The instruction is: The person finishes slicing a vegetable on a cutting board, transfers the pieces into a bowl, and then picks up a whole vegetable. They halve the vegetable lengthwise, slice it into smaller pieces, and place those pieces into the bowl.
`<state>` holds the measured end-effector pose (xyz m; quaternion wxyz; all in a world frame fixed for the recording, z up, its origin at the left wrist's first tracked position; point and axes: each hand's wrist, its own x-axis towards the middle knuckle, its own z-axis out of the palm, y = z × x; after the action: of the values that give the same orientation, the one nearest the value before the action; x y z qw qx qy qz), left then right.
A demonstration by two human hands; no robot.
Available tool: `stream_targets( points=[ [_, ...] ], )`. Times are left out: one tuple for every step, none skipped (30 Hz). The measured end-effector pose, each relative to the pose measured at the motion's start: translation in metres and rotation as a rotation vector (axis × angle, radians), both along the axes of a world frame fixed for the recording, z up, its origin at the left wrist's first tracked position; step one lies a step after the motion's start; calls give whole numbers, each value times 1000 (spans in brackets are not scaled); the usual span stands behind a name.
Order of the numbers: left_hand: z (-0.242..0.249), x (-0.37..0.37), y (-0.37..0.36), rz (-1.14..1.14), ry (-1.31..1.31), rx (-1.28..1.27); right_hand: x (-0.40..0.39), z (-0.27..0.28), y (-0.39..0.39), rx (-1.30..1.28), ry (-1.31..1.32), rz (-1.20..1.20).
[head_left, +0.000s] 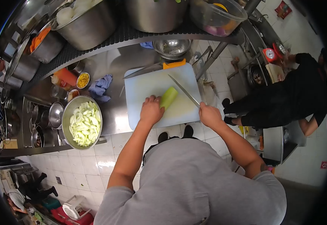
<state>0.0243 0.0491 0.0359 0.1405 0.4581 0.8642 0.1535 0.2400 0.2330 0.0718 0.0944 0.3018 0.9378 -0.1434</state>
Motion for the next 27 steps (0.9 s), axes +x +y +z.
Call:
stream_targets(
  points=[
    [-4,-3,16,-36,34,136,-9,4,1,17,48,59],
    [-8,-4,33,-30,37,137,-19,4,5,17,51,66],
    [-10,-5,51,-74,29,103,-30,3,10,30,23,112],
    [-13,-6,63,-122,19,67,-40,2,13,40,-5,156],
    [-15,-9,71,-121,19,63,-49,3,17,37,-5,157],
    [-15,-11,79,-128,6,-3,-57,5,22,39,15,221],
    [-16,-10,85,-134,-9,-69,-61,8,25,40,35,286],
    [-17,-10,88,-133,-9,-72,-61,13,26,37,35,287],
    [-16,-10,89,-122,-20,-74,-60,23,26,51,5,311],
    [-15,-9,88,-110,-31,-78,-58,27,25,65,-24,337],
    [-18,-9,87,-106,-29,-79,-55,26,25,64,-22,341],
    [-24,-10,87,-106,-17,-46,-50,24,23,38,-82,320],
    [-24,-10,87,-104,-3,-11,-47,23,24,15,-141,300],
    [-24,-8,87,-97,3,-6,-45,9,27,22,-136,307],
    [-21,-7,87,-97,2,-31,-46,-12,32,-25,-104,287],
    [-18,-6,87,-95,2,-57,-50,-13,33,-72,-72,268],
    [-16,-9,90,-83,13,-45,-54,-12,39,-58,-63,281],
    [-17,-11,91,-82,29,-28,-59,8,38,-52,-89,310],
    [-20,-5,84,-96,33,-24,-55,18,30,-62,-123,326],
    [-21,0,80,-101,37,-25,-49,4,26,-62,-119,321],
    [-20,-2,83,-88,27,-37,-50,-18,29,-64,-83,311],
    [-18,-4,86,-78,18,-47,-54,-19,30,-64,-46,299],
    [-18,-4,86,-80,35,-34,-55,-21,33,-48,-32,297],
    [-19,-5,87,-76,45,-28,-61,-10,36,-47,-47,306],
    [-22,-3,84,-74,44,-37,-62,-5,33,-63,-70,315],
    [-26,2,79,-79,40,-47,-55,-12,27,-73,-72,311],
    [-27,1,80,-83,34,-39,-56,-16,26,-88,-69,314]
  ],
)
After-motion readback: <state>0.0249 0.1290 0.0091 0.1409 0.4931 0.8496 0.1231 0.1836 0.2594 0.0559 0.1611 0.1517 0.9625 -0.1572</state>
